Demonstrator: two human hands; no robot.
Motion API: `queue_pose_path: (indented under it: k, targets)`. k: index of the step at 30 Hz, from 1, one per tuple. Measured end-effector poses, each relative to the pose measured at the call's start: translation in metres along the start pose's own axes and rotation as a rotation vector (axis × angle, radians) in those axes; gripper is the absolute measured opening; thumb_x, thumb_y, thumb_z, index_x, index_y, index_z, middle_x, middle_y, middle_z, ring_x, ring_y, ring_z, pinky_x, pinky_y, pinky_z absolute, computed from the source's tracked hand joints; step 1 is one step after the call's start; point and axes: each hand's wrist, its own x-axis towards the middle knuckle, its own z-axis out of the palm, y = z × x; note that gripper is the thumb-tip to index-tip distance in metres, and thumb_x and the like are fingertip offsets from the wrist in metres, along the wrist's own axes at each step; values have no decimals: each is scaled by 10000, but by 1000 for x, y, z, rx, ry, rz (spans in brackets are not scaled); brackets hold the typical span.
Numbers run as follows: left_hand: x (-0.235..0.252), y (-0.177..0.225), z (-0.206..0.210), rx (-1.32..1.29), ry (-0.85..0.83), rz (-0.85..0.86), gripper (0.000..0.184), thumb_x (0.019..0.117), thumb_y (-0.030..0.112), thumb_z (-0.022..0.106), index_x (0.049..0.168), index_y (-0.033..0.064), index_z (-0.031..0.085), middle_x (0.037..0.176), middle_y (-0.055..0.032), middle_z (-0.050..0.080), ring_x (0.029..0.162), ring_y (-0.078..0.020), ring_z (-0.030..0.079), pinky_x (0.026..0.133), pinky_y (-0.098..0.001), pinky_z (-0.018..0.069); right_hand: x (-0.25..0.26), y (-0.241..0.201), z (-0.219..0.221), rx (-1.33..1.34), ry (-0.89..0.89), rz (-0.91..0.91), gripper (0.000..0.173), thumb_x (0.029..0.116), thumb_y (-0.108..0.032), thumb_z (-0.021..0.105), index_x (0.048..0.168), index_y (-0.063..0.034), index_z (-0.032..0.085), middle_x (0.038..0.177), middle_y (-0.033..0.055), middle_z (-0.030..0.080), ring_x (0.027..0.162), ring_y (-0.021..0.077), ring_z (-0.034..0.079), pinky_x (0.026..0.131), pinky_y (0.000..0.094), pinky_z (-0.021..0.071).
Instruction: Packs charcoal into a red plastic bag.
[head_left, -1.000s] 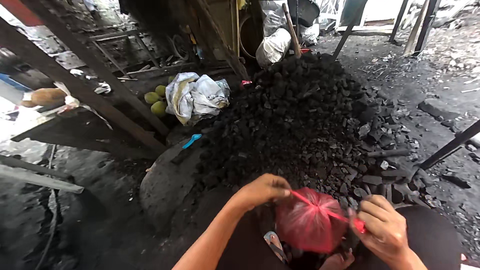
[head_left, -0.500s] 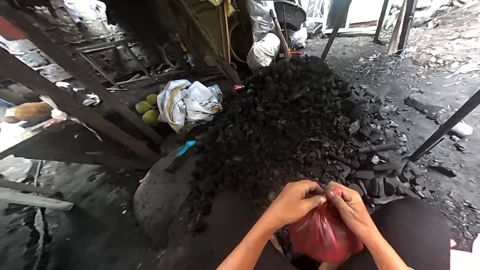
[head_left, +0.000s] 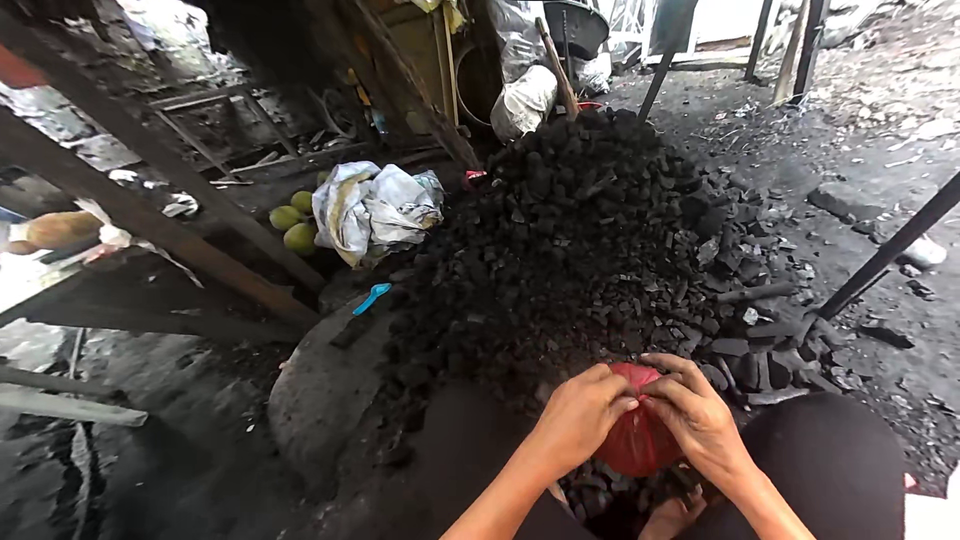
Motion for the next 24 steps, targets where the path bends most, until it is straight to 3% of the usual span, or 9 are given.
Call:
queue_pose_path:
  k: [2, 5, 9, 11, 13, 15, 16, 20, 24]
  targets:
    - [4, 4, -7, -183, -190, -121, 286, 1054, 193, 542, 1074, -27, 724, 973, -130, 648, 893, -194, 615, 844, -350, 506, -5, 4, 1, -24, -18, -12, 160, 1000, -166, 616, 949, -68, 732, 1249, 118, 657, 996, 62, 672, 884, 194, 564]
    - [7, 0, -6, -829, -306, -448, 201, 1072, 122, 455, 960, 91, 619, 736, 94, 545, 582, 34, 461, 551, -133, 404, -12, 0, 4, 36, -9, 33, 140, 968, -199, 671, 955, -77, 740, 1171, 77, 699, 1058, 50, 667, 908, 169, 551]
    - [1, 1, -3, -1158, -280, -603, 236, 1082, 127, 419, 942, 139, 609, 637, 122, 504, 519, 31, 442, 517, -135, 412, -13, -11, -2, 185, -43, 138, 416, 807, -489, 820, 902, -129, 635, 1008, -24, 624, 959, -27, 596, 817, 125, 520]
    - [0, 5, -2, -1030, -292, -537, 219, 1069, 118, 431, 931, 134, 599, 615, 134, 442, 510, 34, 405, 509, -136, 378, -10, -15, 1, 198, -30, 109, 426, 863, -483, 773, 801, -95, 608, 816, -18, 569, 798, -31, 549, 710, 102, 463]
    - [0, 11, -7, -683, -287, -385, 204, 1067, 142, 465, 999, 76, 645, 741, 84, 493, 612, 20, 442, 585, -149, 395, -6, -18, 6, 116, 21, 11, 406, 994, -324, 654, 713, -37, 592, 693, 32, 532, 692, 25, 534, 647, 123, 449]
    - [-1, 18, -11, -263, -224, -217, 290, 1059, 143, 479, 1099, -20, 716, 1039, -102, 630, 923, -156, 591, 856, -320, 491, -2, -18, 8, -102, 51, -133, 398, 1020, -237, 591, 667, -53, 573, 646, 60, 545, 654, 113, 559, 634, 199, 474]
    - [-3, 16, -6, -99, -119, -135, 285, 1051, 149, 492, 1069, -19, 722, 1051, -140, 645, 937, -217, 636, 860, -379, 534, 0, -18, 8, -220, 64, -195, 382, 1006, -229, 587, 657, -72, 576, 642, 59, 572, 650, 144, 587, 642, 236, 500]
    - [-7, -46, 24, 335, 348, 195, 207, 981, 146, 596, 891, 2, 715, 884, -131, 672, 643, -210, 680, 537, -366, 581, -2, -11, -16, -487, 53, -253, 423, 1007, -282, 559, 635, -83, 586, 626, 72, 598, 628, 206, 629, 636, 329, 541]
    - [-3, -82, 29, 377, 371, 187, 165, 927, 135, 655, 845, 1, 706, 818, -130, 648, 604, -219, 668, 510, -374, 573, -15, 12, -32, -574, -11, -177, 410, 951, -229, 546, 573, -71, 551, 593, 87, 575, 574, 232, 621, 540, 354, 515]
